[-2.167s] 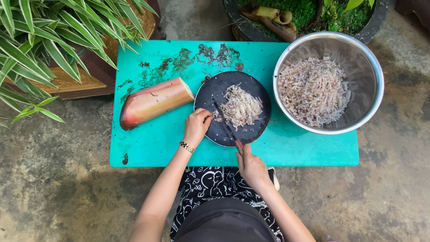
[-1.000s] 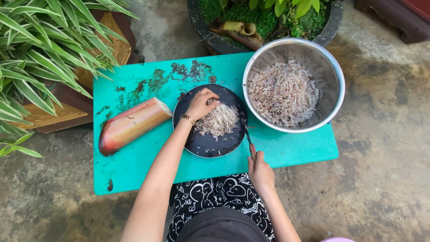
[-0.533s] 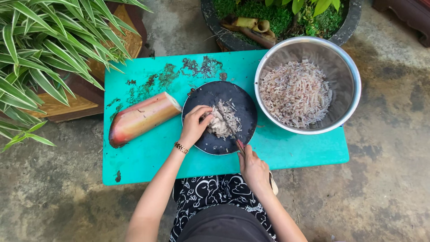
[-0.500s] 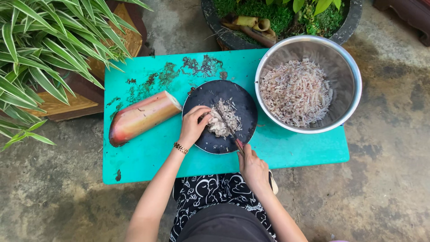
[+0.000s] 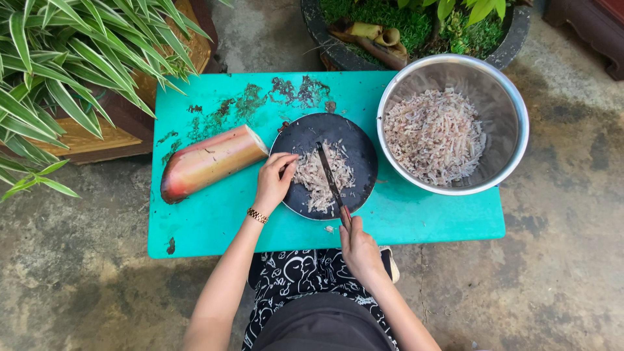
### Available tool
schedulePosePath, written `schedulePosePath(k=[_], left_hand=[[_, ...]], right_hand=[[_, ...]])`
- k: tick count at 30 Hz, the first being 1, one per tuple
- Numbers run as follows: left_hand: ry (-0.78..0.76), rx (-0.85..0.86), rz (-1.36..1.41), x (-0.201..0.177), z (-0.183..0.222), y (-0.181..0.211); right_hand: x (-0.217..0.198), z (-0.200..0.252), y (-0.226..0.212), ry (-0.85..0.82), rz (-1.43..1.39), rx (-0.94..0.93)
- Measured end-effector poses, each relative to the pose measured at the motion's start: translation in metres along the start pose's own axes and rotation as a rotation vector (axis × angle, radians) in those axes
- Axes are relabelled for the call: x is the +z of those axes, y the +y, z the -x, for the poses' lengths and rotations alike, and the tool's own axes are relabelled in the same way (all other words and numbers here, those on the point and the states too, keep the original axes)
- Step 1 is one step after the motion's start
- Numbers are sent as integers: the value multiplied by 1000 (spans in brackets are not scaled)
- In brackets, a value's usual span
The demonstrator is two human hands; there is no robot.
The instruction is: The person uses a knife to finely chop a white fibrous vegetable on a black plate and transfers the chopped pieces into a large metal bowl. They then slice a large reddish stalk into thin rounds on the same plate.
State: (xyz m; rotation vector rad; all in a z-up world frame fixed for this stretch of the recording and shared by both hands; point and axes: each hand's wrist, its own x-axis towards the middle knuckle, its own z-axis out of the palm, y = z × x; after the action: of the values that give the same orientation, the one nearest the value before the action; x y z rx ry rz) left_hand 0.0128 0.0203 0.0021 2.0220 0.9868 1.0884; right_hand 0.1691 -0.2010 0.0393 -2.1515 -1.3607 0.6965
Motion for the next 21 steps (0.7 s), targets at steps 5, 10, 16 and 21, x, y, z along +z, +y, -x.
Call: schedulePosePath(k=[5,10,16,21], left_hand=[[41,56,-46,-8,11,24],[60,-134,98,-9,4,28],[-17,124,-269,-1,-18,23],[-54,137,-328,-13,-28,37]], right_hand=[[28,-16,12,-39,136,31],[3,-34,16,-13,-18,-53],[-25,-22,17,-55,-175,14],[-38,-11,20,-93,-232,100]])
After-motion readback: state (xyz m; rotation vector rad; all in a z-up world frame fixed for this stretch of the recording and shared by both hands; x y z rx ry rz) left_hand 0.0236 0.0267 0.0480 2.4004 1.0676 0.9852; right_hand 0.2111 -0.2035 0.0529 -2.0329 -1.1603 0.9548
